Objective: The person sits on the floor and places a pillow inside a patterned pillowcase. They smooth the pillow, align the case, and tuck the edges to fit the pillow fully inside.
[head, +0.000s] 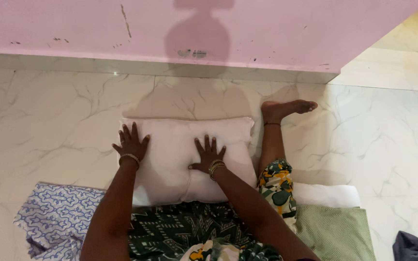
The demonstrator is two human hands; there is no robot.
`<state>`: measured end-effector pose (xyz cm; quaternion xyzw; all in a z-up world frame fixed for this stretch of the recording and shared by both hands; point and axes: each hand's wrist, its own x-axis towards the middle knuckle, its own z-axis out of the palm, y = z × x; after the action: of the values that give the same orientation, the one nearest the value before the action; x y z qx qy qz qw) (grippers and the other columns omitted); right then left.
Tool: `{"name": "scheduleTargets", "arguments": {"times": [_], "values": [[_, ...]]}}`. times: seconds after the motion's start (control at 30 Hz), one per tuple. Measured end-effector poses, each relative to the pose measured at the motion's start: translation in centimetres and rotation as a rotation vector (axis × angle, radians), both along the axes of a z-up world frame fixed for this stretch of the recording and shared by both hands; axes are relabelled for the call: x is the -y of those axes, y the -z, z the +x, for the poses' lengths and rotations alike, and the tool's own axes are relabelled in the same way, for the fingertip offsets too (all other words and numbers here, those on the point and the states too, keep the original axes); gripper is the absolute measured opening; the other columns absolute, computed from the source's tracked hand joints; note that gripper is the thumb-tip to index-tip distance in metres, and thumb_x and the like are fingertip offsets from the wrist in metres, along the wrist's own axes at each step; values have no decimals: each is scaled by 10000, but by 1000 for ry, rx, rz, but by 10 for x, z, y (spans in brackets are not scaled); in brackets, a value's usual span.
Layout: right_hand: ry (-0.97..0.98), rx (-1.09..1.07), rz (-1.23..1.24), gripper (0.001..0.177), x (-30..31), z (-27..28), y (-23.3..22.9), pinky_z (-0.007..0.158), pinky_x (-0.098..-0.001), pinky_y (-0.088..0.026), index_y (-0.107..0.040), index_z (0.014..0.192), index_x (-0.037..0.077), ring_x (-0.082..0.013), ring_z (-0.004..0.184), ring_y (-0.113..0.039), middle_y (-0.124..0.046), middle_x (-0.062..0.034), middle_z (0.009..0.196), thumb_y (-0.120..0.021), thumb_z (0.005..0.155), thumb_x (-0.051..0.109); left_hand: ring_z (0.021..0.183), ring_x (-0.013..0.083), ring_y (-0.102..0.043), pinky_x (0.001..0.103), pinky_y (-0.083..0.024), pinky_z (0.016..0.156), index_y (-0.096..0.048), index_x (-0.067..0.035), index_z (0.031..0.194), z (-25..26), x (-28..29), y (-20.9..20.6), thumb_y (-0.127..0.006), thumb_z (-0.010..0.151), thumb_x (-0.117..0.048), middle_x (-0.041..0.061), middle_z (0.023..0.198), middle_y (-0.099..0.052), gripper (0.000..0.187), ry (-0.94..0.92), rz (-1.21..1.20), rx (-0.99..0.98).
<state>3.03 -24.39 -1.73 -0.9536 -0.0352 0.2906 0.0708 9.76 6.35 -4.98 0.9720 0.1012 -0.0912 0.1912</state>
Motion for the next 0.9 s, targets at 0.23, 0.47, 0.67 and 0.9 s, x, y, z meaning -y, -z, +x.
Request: {"name": "scheduleTargets", "arguments": {"times": [0.23,0.47,0.67,0.9], "values": [[7,81,20,1309,2,6,10,1115,-825,-9,73,1651,356,-421,1574,168,192,-99,1730,-605,674,906,1551,427,108,832,-13,1078,18,-291,1636,-118,45,-34,-422,864,-808,126,1707,143,1028,148,160,2],[-47,216,98,1283,20,6,24,1135,-792,-11,6,1658,330,-410,1582,114,103,-118,1738,-615,685,890,1535,423,244,847,29,1054,82,-312,1639,-133,59,-12,-432,853,-819,112,1695,252,1068,153,113,-210],[-85,399,125,1217,15,-7,22,1171,-742,21,-85,1658,272,-391,1587,61,31,-146,1727,-663,732,809,1526,429,283,837,72,1062,96,-299,1646,-120,63,6,-447,874,-812,120,1696,276,1075,127,163,-319],[-126,519,39,1096,25,-60,-6,1129,-799,-3,-109,1664,249,-429,1574,25,16,-172,1724,-635,841,747,1526,411,287,835,76,1071,126,-307,1642,-114,60,1,-427,880,-812,103,1690,295,1069,147,141,-352]]}}
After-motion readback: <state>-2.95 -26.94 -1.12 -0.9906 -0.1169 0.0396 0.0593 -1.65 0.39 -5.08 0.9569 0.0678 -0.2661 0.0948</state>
